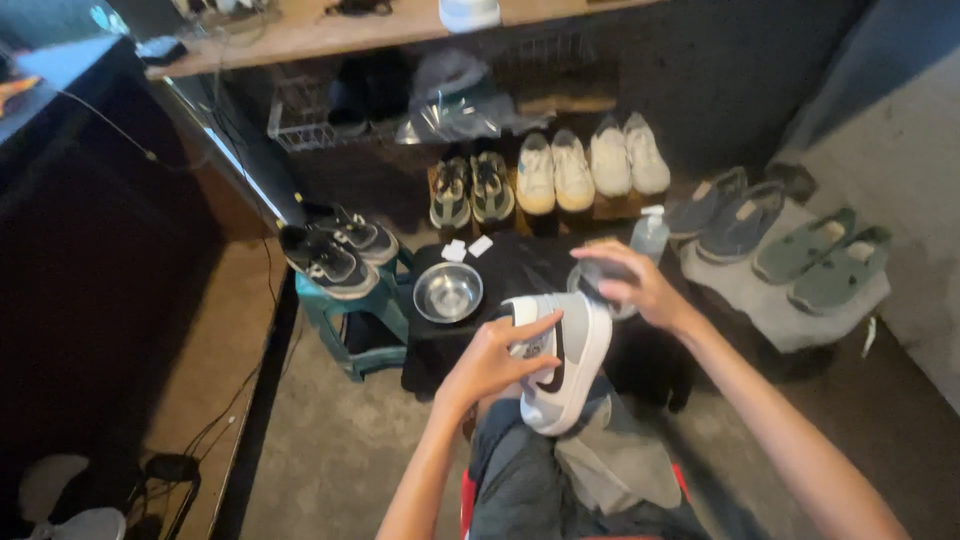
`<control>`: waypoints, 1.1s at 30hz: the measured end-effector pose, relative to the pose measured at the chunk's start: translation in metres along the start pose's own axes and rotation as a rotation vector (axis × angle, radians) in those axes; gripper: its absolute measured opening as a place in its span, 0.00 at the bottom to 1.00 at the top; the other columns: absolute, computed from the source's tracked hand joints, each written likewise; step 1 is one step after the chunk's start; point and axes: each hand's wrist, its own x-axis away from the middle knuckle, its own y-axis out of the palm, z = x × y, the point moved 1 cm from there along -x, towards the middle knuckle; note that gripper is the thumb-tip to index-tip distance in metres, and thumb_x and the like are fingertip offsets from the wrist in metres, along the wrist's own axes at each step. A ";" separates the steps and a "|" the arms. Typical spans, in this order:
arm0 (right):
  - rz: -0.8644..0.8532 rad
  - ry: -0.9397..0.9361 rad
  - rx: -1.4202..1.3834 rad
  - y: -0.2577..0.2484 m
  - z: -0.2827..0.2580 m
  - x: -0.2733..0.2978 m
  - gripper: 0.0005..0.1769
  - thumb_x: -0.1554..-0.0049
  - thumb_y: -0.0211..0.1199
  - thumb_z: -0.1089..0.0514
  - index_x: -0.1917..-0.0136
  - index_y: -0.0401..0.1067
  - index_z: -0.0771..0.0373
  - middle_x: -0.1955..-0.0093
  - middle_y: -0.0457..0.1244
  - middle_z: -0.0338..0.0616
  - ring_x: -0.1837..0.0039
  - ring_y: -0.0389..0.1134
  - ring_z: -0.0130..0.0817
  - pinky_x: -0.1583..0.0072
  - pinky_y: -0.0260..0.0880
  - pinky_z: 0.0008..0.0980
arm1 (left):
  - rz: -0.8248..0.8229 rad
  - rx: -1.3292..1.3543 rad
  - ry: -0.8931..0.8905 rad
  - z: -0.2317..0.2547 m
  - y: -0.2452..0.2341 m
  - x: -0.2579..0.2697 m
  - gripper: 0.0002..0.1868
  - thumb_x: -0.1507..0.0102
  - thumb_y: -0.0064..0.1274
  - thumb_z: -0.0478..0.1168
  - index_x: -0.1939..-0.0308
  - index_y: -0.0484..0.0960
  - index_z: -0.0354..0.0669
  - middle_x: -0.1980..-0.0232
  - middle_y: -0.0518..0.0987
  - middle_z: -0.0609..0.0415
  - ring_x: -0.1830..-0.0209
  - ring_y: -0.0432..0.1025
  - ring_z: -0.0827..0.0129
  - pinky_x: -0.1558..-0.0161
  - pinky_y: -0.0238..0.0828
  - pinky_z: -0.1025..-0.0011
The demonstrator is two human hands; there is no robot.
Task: A person is cleaning a white sneaker using a brush, a bowl of water, and a cloth.
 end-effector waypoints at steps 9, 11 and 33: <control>-0.116 0.104 -0.191 -0.006 0.000 -0.020 0.37 0.51 0.71 0.50 0.31 0.70 0.65 0.35 0.60 0.53 0.64 0.64 0.28 0.67 0.70 0.24 | 0.034 0.138 -0.006 0.014 -0.013 -0.009 0.36 0.51 0.76 0.46 0.38 0.83 0.62 0.63 0.84 0.42 0.65 0.75 0.68 0.55 0.74 0.69; -0.079 0.195 -0.235 -0.001 0.028 -0.025 0.33 0.46 0.66 0.47 0.31 0.71 0.64 0.43 0.64 0.54 0.70 0.62 0.28 0.70 0.66 0.24 | 0.025 0.134 -0.020 0.008 -0.009 -0.007 0.37 0.51 0.76 0.47 0.37 0.82 0.63 0.64 0.83 0.42 0.65 0.75 0.68 0.55 0.74 0.70; 0.271 0.164 -0.188 0.015 0.033 0.005 0.34 0.47 0.70 0.49 0.28 0.71 0.51 0.38 0.63 0.45 0.70 0.63 0.25 0.68 0.67 0.23 | -0.003 0.154 -0.090 0.007 -0.014 -0.007 0.36 0.50 0.75 0.46 0.37 0.82 0.63 0.63 0.84 0.43 0.66 0.71 0.72 0.57 0.73 0.69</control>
